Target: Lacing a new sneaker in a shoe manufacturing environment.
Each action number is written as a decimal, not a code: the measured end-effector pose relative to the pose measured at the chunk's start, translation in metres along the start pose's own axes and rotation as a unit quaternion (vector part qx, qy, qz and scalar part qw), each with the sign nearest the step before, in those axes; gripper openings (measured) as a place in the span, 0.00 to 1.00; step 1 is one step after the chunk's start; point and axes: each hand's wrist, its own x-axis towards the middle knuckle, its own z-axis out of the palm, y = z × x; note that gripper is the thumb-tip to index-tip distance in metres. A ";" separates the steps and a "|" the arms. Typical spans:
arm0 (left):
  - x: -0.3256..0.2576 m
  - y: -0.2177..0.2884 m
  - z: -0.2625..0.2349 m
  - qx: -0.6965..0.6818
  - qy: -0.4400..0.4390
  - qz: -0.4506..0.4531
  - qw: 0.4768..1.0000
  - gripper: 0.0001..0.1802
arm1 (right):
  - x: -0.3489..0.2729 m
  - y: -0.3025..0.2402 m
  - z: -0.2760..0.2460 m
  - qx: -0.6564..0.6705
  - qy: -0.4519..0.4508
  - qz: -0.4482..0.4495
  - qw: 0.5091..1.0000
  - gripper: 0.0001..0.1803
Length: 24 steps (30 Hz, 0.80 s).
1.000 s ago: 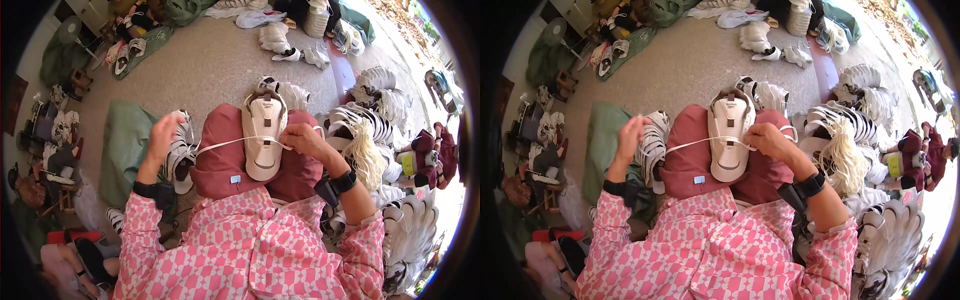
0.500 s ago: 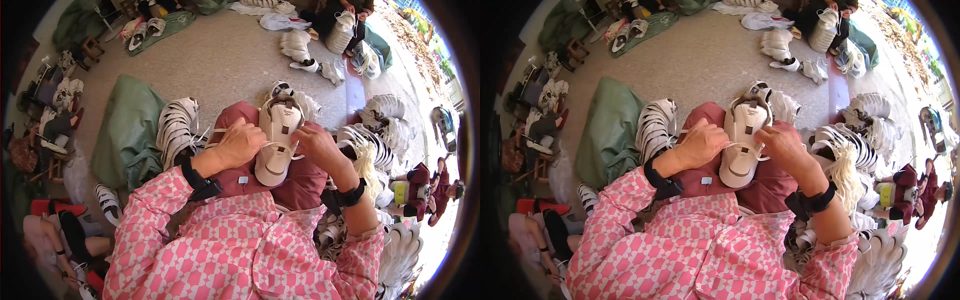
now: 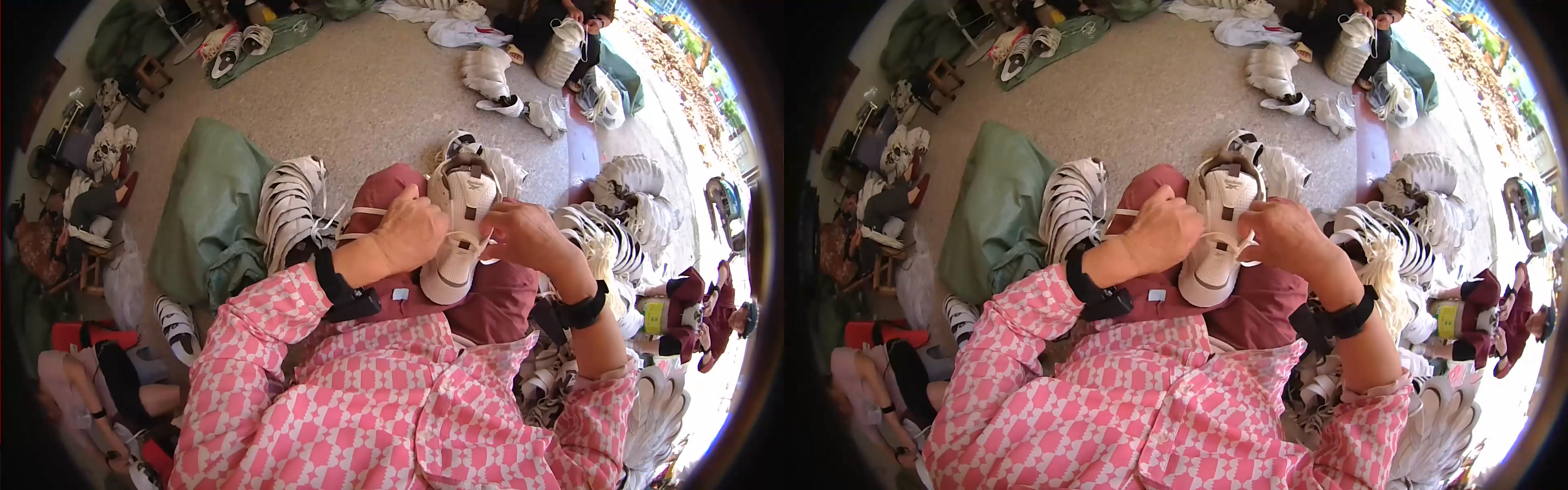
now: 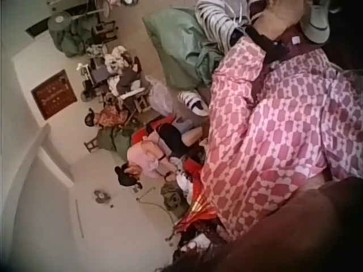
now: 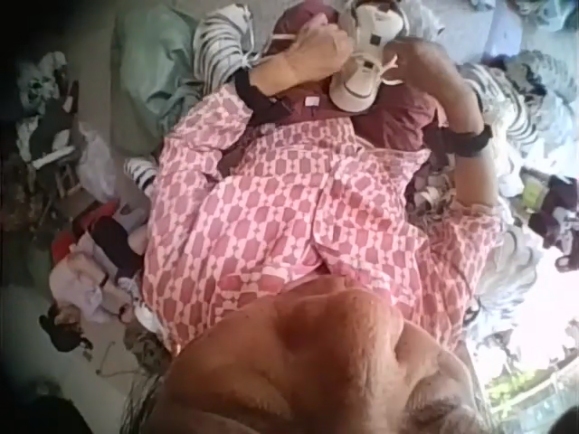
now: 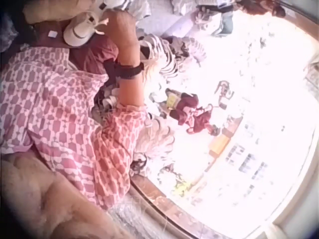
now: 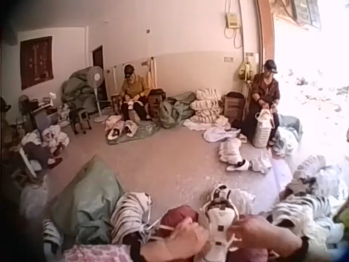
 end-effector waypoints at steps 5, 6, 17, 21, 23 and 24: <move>0.015 -0.018 -0.028 -0.106 0.068 0.109 0.986 0.15 | 0.021 -0.008 0.006 0.052 0.115 -0.092 0.988 0.05; 0.018 -0.022 -0.033 -0.106 0.068 0.109 0.986 0.15 | 0.025 -0.010 0.014 0.097 0.115 -0.096 0.984 0.05; 0.030 -0.051 -0.036 -0.369 -0.235 0.070 0.896 0.17 | 0.028 -0.010 0.029 0.175 0.088 -0.045 0.980 0.05; 0.031 -0.054 -0.030 -0.374 -0.186 0.105 0.903 0.12 | 0.033 -0.014 0.032 0.170 0.093 -0.054 0.980 0.05; 0.030 -0.055 -0.026 -0.381 -0.166 0.108 0.903 0.11 | 0.033 -0.015 0.037 0.178 0.110 -0.053 0.976 0.05; 0.029 -0.054 -0.024 -0.386 -0.151 0.104 0.904 0.10 | 0.033 -0.016 0.039 0.175 0.110 -0.049 0.977 0.05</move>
